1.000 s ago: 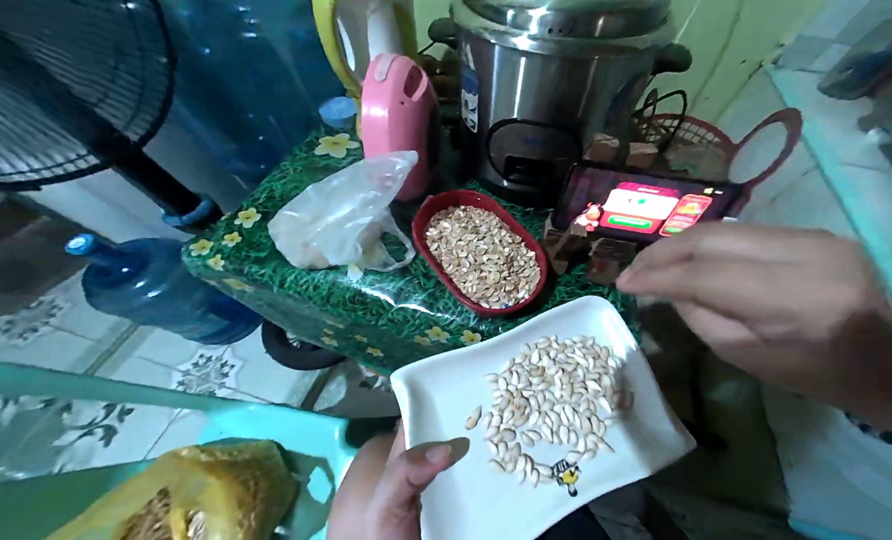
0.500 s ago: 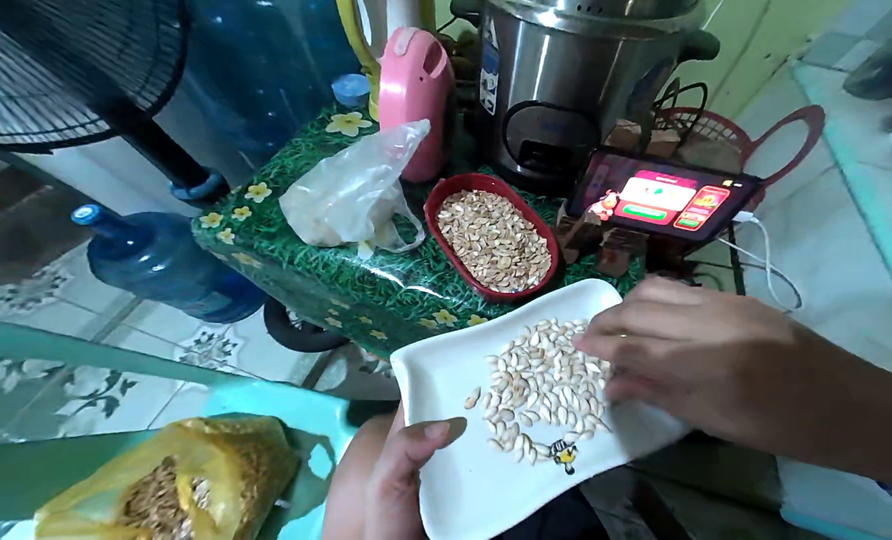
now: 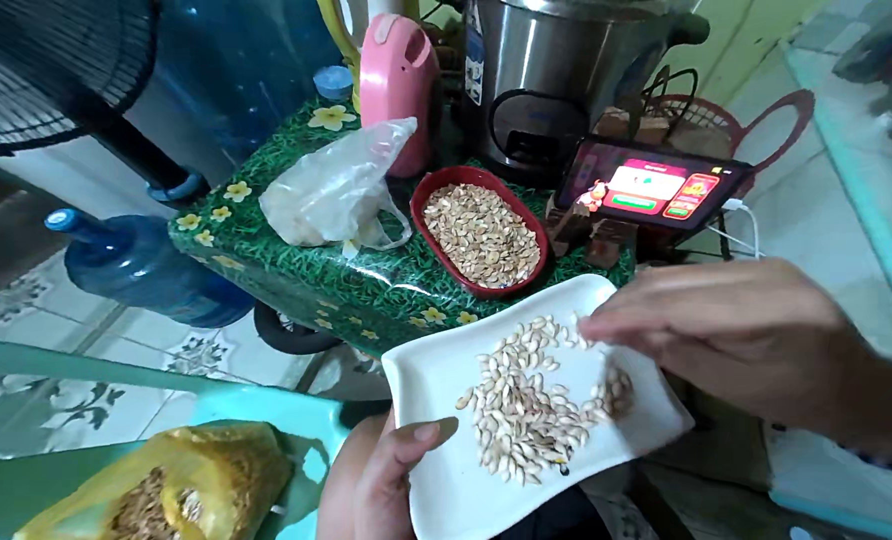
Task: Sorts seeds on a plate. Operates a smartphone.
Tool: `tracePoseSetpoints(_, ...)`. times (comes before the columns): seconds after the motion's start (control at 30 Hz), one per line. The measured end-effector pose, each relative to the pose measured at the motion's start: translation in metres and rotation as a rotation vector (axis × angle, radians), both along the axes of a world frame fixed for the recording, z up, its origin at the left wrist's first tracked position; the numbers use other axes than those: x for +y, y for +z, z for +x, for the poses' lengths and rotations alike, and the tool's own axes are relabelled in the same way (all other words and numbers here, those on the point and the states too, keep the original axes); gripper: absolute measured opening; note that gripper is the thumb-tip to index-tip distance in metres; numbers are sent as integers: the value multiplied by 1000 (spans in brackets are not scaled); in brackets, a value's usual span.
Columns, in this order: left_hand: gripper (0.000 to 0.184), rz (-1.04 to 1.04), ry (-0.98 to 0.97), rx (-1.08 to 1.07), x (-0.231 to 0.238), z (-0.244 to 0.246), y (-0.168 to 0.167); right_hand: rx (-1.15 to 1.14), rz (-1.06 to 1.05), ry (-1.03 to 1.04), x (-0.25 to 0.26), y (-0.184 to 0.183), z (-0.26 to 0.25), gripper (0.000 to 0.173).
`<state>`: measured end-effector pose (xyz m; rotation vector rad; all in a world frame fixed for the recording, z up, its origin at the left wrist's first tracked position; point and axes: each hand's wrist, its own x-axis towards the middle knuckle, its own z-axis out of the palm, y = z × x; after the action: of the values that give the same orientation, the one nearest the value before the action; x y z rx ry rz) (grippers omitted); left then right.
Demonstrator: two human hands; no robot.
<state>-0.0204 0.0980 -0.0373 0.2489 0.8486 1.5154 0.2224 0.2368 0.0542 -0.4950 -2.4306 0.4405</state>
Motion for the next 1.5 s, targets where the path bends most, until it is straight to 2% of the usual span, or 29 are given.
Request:
tracePoseSetpoints(0.1,29,14,4,11,-1,-2,-2,-82,127,-107,10,2,8,18)
tracePoseSetpoints(0.27,30,6,16,21,-3,-7,-4,-247,264,-102,13,-3,7,22)
tracePoseSetpoints(0.4,30,2,10,18,-4,-7,-2,-295,216,-40,10,-6,5,26)
tracePoseSetpoints(0.57,32,-18,-7,9,-2,-2,-1,-296,26,101,-10,-13,-8,32)
tracePoseSetpoints(0.7,37,-19,-10,11,-1,2,1,-334,116,191,-27,-28,-22,30)
tracePoseSetpoints(0.9,35,-31,-19,35,-1,4,5,-252,97,145,-14,-34,-17,22)
tracePoseSetpoints(1.0,35,-26,-8,26,-1,3,3,-209,10,86,-7,-28,-10,22)
tracePoseSetpoints(1.2,35,-12,-6,-7,-1,1,2,-129,2,68,-2,-17,-5,22)
tracePoseSetpoints(1.37,37,6,-20,-16,-2,0,1,-196,29,76,-6,-17,-7,27)
tracePoseSetpoints(1.5,37,13,-57,19,0,4,3,-239,78,74,-17,-26,-20,24)
